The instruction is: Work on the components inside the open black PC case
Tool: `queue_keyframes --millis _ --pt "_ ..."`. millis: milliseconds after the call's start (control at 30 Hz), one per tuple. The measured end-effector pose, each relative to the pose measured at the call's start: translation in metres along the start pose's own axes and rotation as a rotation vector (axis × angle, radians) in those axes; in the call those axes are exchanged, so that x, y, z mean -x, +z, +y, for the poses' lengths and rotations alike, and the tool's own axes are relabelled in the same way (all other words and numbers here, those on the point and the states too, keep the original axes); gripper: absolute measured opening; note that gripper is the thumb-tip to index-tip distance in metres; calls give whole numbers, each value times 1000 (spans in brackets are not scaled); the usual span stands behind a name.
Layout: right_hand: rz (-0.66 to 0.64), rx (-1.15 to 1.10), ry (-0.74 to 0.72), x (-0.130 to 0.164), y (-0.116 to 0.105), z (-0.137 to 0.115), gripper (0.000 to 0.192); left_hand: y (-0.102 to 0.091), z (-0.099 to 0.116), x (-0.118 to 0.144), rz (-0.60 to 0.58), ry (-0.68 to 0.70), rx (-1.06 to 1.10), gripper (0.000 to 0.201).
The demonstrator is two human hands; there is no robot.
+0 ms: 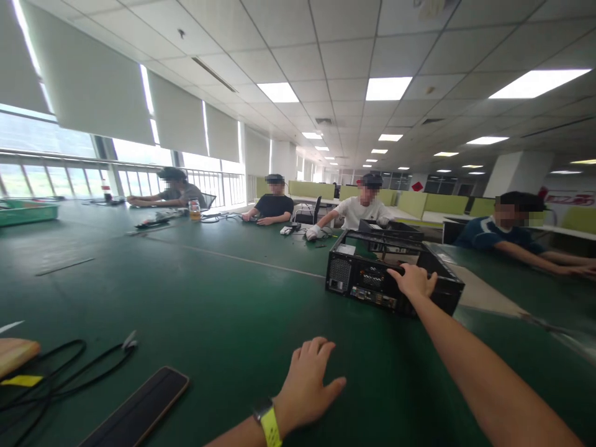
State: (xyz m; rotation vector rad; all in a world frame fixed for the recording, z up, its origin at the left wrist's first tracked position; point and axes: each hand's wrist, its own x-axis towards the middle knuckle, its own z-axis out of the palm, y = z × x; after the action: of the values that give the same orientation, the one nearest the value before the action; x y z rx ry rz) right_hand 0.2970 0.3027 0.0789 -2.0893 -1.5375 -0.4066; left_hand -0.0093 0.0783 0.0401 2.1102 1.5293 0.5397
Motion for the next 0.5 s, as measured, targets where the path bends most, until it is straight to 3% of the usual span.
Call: queue_keyframes --millis 100,200,400,500 --pt "-13 -3 23 -9 4 -2 48 -13 3 32 -185 -51 -33 73" --pt "-9 -6 67 -9 4 -6 49 -18 1 48 -341 -89 -86 81" --pt "119 -46 333 14 17 -33 87 -4 -17 48 -465 -75 -167 77" --pt "115 -103 380 32 36 -53 96 8 -28 47 -441 -47 -187 70"
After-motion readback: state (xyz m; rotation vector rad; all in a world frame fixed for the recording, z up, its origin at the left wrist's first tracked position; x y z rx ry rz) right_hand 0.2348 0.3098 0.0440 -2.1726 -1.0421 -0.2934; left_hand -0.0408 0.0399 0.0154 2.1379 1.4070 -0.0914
